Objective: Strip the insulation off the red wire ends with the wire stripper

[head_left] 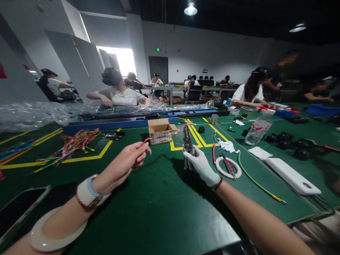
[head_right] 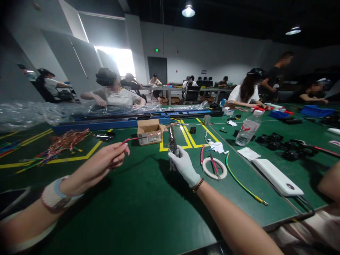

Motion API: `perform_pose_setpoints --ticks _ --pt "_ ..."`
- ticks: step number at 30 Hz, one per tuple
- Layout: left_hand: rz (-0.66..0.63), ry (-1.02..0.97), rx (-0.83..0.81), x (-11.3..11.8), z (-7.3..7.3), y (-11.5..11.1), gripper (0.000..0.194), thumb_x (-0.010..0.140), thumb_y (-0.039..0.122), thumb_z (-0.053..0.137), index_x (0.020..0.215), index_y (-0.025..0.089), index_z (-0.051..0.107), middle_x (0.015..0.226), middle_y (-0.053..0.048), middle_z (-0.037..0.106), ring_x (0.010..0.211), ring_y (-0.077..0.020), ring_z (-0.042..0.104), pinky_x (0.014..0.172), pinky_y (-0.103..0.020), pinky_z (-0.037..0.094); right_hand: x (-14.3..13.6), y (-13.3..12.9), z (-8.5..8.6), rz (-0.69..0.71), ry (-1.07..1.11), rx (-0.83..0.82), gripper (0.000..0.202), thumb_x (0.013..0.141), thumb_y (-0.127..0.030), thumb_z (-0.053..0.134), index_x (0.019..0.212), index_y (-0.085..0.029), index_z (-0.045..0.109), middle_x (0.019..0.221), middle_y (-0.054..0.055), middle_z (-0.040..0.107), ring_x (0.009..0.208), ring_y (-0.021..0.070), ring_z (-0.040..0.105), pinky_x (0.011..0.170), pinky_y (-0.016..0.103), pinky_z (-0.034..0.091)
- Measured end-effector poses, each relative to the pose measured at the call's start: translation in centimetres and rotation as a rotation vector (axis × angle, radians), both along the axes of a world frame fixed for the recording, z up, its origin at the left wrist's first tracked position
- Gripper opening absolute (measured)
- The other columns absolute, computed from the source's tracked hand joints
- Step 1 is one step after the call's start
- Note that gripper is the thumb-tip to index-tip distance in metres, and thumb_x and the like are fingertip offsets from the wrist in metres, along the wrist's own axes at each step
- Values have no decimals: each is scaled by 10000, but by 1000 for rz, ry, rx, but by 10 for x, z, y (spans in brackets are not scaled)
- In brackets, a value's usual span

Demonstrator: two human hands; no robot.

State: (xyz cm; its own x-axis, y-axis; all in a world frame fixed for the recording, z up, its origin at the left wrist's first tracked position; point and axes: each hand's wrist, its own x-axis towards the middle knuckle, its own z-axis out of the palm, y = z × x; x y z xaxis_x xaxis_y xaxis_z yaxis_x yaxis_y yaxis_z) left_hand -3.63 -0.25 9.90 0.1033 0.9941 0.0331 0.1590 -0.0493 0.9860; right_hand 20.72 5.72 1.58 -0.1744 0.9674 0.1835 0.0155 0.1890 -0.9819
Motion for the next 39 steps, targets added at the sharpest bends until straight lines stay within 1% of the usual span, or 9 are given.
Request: perform_pose_setpoints --ticks 5,10,16,21,25,29,32,36,39 --pt "100 -113 99 11 -36 -10 302 895 433 476 788 163 559 607 37 459 506 -91 361 478 -194 297 -4 -2 -11 -25 12 8 336 727 -429 662 920 -179 545 626 -65 502 423 64 395 377 203 333" --pt "244 -165 262 13 -55 -13 272 919 440 453 870 194 558 663 27 466 570 -117 415 521 -216 325 1 5 -13 -171 19 75 405 731 -433 655 1033 -175 573 680 -43 519 473 72 392 401 205 339" --pt "133 41 249 11 -67 -16 277 924 426 441 893 200 597 676 9 497 623 -146 464 579 -242 375 7 6 -19 -164 21 87 418 781 -429 611 1130 -214 524 665 -64 476 441 72 389 405 220 375" --pt "101 60 188 17 -73 -16 303 917 446 444 931 191 607 662 7 508 586 -140 456 540 -234 368 4 3 -23 -136 -130 81 362 780 -428 603 1063 -217 521 671 -68 478 415 74 413 388 223 384" --pt "25 24 129 25 -76 -15 301 919 440 447 968 182 593 683 6 532 571 -127 480 526 -225 396 7 4 -14 -36 -298 81 271 840 -431 517 974 -200 563 686 -40 532 407 89 472 402 232 401" --pt "-63 14 80 34 -82 -12 312 909 456 460 991 183 586 701 4 555 544 -119 515 509 -225 432 17 11 4 -117 -427 369 319 879 -317 467 1171 -213 543 939 42 642 741 171 636 682 297 523" --pt "-72 56 57 39 -86 -10 304 906 420 468 1019 175 609 678 13 551 496 -99 480 462 -205 402 24 13 15 -202 -519 614 468 847 -185 456 1313 -227 470 1270 88 555 1112 225 559 968 373 448" --pt "-81 50 7 43 -87 -9 278 879 347 500 1037 160 633 668 9 583 445 -82 464 425 -195 382 28 8 16 -213 -625 676 625 800 -110 442 1405 -243 366 1367 94 466 1215 226 497 1009 384 441" --pt "-115 -6 -70 46 -86 -10 278 848 369 552 989 144 637 712 -20 628 485 -104 562 407 -190 396 27 1 7 -197 -716 656 682 768 -91 471 1419 -248 341 1409 86 417 1286 232 434 1033 385 432"
